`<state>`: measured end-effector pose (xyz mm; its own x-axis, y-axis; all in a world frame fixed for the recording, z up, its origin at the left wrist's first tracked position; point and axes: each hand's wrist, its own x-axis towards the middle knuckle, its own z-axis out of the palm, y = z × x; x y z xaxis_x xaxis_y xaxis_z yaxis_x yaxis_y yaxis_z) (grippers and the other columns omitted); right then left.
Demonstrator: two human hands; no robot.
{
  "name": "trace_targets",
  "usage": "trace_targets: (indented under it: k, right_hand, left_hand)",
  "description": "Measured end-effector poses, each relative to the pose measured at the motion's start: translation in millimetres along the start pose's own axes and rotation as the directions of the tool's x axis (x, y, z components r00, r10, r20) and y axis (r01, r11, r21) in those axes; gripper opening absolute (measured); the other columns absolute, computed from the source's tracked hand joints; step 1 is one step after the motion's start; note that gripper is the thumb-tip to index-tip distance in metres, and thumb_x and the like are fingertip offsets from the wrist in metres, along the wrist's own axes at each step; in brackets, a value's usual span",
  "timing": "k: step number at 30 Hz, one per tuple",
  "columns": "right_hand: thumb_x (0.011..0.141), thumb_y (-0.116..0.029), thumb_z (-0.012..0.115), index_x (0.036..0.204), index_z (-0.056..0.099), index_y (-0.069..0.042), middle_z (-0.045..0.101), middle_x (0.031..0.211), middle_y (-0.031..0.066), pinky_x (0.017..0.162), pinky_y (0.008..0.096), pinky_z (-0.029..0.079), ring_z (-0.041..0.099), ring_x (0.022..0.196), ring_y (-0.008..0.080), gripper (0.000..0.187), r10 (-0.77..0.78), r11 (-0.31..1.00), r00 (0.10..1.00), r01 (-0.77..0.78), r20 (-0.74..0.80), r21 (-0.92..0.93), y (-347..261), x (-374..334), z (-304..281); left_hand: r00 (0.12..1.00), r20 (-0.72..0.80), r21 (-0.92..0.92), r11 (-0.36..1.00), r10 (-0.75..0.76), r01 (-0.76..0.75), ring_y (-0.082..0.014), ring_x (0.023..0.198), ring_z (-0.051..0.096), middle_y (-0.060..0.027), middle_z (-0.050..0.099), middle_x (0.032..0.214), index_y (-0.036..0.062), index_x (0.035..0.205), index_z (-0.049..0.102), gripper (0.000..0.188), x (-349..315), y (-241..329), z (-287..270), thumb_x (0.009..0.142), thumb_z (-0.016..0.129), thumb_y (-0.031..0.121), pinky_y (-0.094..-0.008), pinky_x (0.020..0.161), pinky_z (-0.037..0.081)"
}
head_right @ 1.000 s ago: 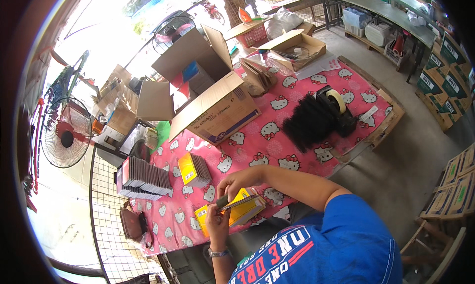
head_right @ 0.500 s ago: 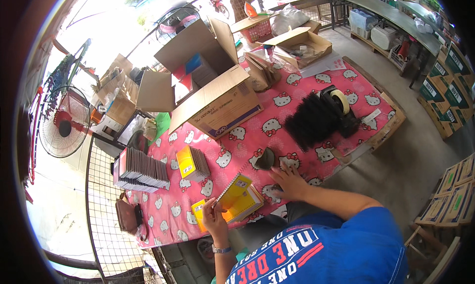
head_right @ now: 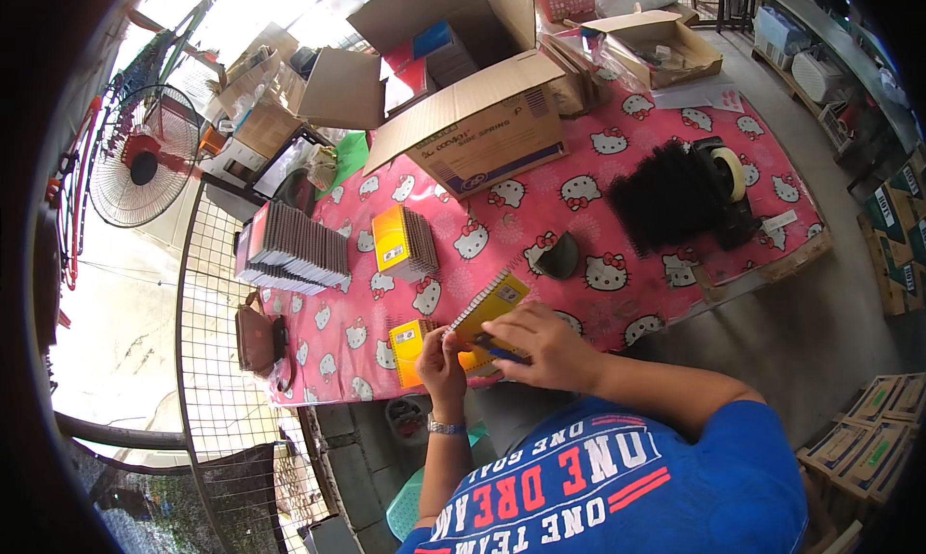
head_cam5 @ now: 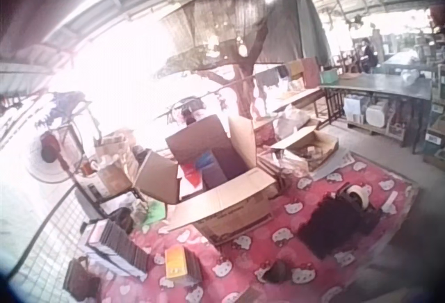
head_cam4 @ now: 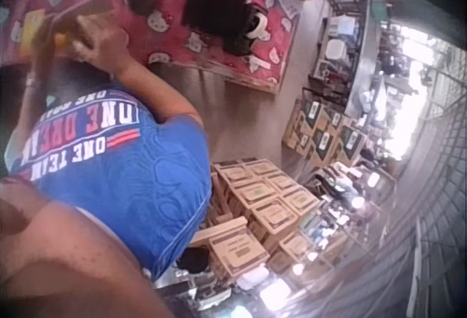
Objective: The person places a plastic coil into the pre-punched holes of yellow notebooks by hand, turning the coil to thread it through the pages.
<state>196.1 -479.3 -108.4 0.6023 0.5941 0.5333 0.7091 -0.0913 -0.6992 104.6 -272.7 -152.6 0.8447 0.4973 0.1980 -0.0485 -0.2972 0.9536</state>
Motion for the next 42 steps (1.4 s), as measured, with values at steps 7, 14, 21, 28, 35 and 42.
trace_targets:
  k: [7, 14, 21, 28, 35, 42]
  right_hand:
    - [0.079, -0.025, 0.075, 0.123, 0.063, -0.004, 0.063, 0.115, 0.01, 0.095, 0.0418, 0.046, 0.057, 0.109, 0.0278, 0.051, -0.078, 0.989, 0.991, 0.09, 0.111, -0.117, -13.3, 15.1, 16.7]
    - [0.087, -0.022, 0.07, 0.121, 0.063, 0.003, 0.065, 0.109, 0.0116, 0.091, 0.0405, 0.05, 0.061, 0.101, 0.0295, 0.043, 0.124, 0.977, 0.965, -0.159, 0.23, 0.139, -23.5, 10.8, 27.2]
    - [0.087, -0.022, 0.07, 0.128, 0.061, -0.001, 0.069, 0.114, 0.0176, 0.096, 0.0381, 0.049, 0.066, 0.107, 0.0327, 0.047, 0.238, 0.904, 0.946, -0.299, 0.221, 0.305, 10.6, 2.1, 10.1]
    - [0.078, -0.026, 0.074, 0.116, 0.063, -0.007, 0.06, 0.107, 0.0146, 0.091, 0.0455, 0.05, 0.059, 0.104, 0.0349, 0.044, 0.404, 0.844, 0.887, -0.265, 0.226, -0.467, 112.5, -81.6, -23.1]
    - [0.083, -0.025, 0.071, 0.1, 0.063, -0.006, 0.058, 0.102, 0.0143, 0.083, 0.0441, 0.052, 0.06, 0.099, 0.0318, 0.027, 0.35, 0.593, 0.925, -0.341, -0.149, -0.729, 178.0, -17.3, -52.8]
    - [0.086, -0.019, 0.062, 0.092, 0.063, -0.007, 0.06, 0.093, 0.0098, 0.076, 0.0385, 0.054, 0.064, 0.086, 0.0277, 0.013, 0.346, 0.357, 0.933, -0.231, -0.101, -0.905, 239.4, -35.8, -82.7]
  left_hand:
    - [0.998, -0.032, -0.001, 0.998, 0.057, -0.057, -0.0131, 0.092, 0.067, -0.0095, 0.07, 0.1, -0.0037, 0.116, 0.064, 0.022, -0.5, 11.0, 4.4, 0.094, 0.06, -0.005, -0.026, 0.08, 0.054]
    - [0.994, -0.069, 0.092, 0.993, 0.08, -0.074, -0.0174, 0.093, 0.069, -0.0119, 0.072, 0.104, -0.0026, 0.113, 0.068, 0.025, -4.6, -5.9, -1.6, 0.09, 0.06, -0.008, -0.0286, 0.081, 0.054]
    - [0.942, -0.258, 0.136, 0.973, 0.214, -0.184, -0.0218, 0.097, 0.068, -0.0116, 0.072, 0.101, -0.0024, 0.106, 0.07, 0.02, 4.5, 28.3, -26.1, 0.089, 0.06, -0.007, -0.0335, 0.088, 0.053]
    - [1.0, -0.007, 0.76, 0.65, -0.017, 0.016, -0.0307, 0.108, 0.062, -0.0134, 0.071, 0.097, 0.0052, 0.094, 0.069, 0.019, 51.9, 63.8, -113.4, 0.087, 0.052, 0.011, -0.0421, 0.095, 0.045]
    - [0.942, -0.014, 0.955, 0.274, -0.334, 0.111, -0.0345, 0.118, 0.058, -0.0134, 0.065, 0.122, 0.0119, 0.117, 0.064, 0.034, 74.1, -50.6, -104.4, 0.09, 0.056, 0.031, -0.0503, 0.102, 0.04]
    - [0.843, 0.486, 0.558, 0.661, 0.229, -0.501, -0.0334, 0.107, 0.06, -0.0118, 0.064, 0.113, 0.0064, 0.106, 0.064, 0.029, 20.9, 34.0, -5.1, 0.082, 0.073, 0.019, -0.044, 0.094, 0.049]
